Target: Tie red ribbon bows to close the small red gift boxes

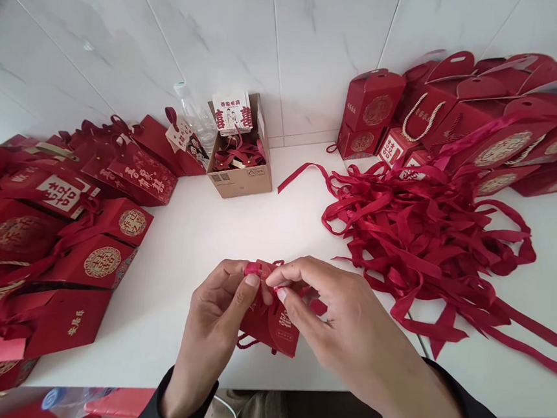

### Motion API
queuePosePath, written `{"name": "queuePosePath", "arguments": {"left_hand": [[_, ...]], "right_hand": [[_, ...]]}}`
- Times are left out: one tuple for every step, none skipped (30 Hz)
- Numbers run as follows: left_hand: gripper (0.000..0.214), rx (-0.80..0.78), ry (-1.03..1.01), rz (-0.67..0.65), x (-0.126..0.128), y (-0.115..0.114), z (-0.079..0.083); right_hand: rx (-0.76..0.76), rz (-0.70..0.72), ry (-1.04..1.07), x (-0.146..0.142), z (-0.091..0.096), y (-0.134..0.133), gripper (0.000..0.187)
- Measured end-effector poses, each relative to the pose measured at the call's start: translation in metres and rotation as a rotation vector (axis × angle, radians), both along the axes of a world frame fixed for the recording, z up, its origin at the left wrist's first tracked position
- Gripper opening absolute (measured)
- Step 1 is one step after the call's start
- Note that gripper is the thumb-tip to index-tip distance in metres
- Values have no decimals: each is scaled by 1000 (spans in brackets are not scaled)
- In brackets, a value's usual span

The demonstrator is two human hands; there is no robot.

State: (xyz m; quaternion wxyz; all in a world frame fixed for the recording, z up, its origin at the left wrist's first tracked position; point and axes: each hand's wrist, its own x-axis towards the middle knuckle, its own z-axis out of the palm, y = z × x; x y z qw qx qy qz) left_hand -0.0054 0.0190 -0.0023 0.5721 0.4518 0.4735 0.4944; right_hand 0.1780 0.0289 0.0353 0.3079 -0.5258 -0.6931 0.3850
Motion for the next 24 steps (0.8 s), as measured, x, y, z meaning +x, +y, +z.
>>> {"name": "queuePosePath", "arguments": {"left_hand": [[22,1,18,26,0,-2,0],[23,-2,29,58,0,-4,-1],[24,-12,30,99,0,-6,-3],[25,-27,17,140,0,-7,-4],[25,-48,-3,177,0,-9,-6],[26,-68,-16,209,0,-11,-8],[26,-85,-14,232,1,-13,-10],[26,-97,6,240,1,-15,-11],[26,-102,42,229,2,-16,-12],[26,-98,91,201,3,-18,-11],[25,-83,148,172,4,-19,-10],[24,-50,209,134,4,-20,-7],[22,-8,273,84,5,-20,-4],[21,38,337,23,5,-20,0],[21,81,397,-47,5,-20,4],[21,111,447,-113,6,-18,8],[18,130,485,-164,6,-17,11],[15,133,506,-192,6,-15,13],[15,128,512,-189,6,-13,14],[17,119,499,-173,5,-11,14],[20,103,472,-156,5,-9,13],[21,85,439,-148,5,-8,12],[21,69,405,-147,4,-7,11],[21,52,379,-151,4,-6,10]], "right_hand": [[-3,-4,15,1,-1,0,13],[-8,-9,32,2,-2,0,13],[-14,-16,47,3,-4,0,14],[-23,-23,58,4,-6,0,15],[-36,-30,62,6,-9,-1,16],[-49,-36,61,7,-10,-1,18],[-61,-44,58,8,-11,-2,19],[-68,-51,55,8,-11,-3,21],[-74,-54,52,8,-9,-4,21],[-85,-47,50,8,-7,-4,21],[-97,-29,51,7,-4,-5,20],[-109,1,54,5,0,-5,19],[-118,34,62,3,3,-5,18],[-121,66,76,1,6,-5,17],[-117,88,93,-2,7,-5,17],[-105,103,105,-4,8,-4,16],[-89,109,109,-5,8,-4,16],[-70,105,105,-7,7,-3,15],[-49,97,98,-7,5,-3,15],[-24,86,90,-8,3,-2,15],[3,76,82,-7,1,-2,15],[25,67,76,-6,-1,-2,16],[41,56,69,-5,-3,-2,18],[49,44,58,-4,-4,-3,18]]}}
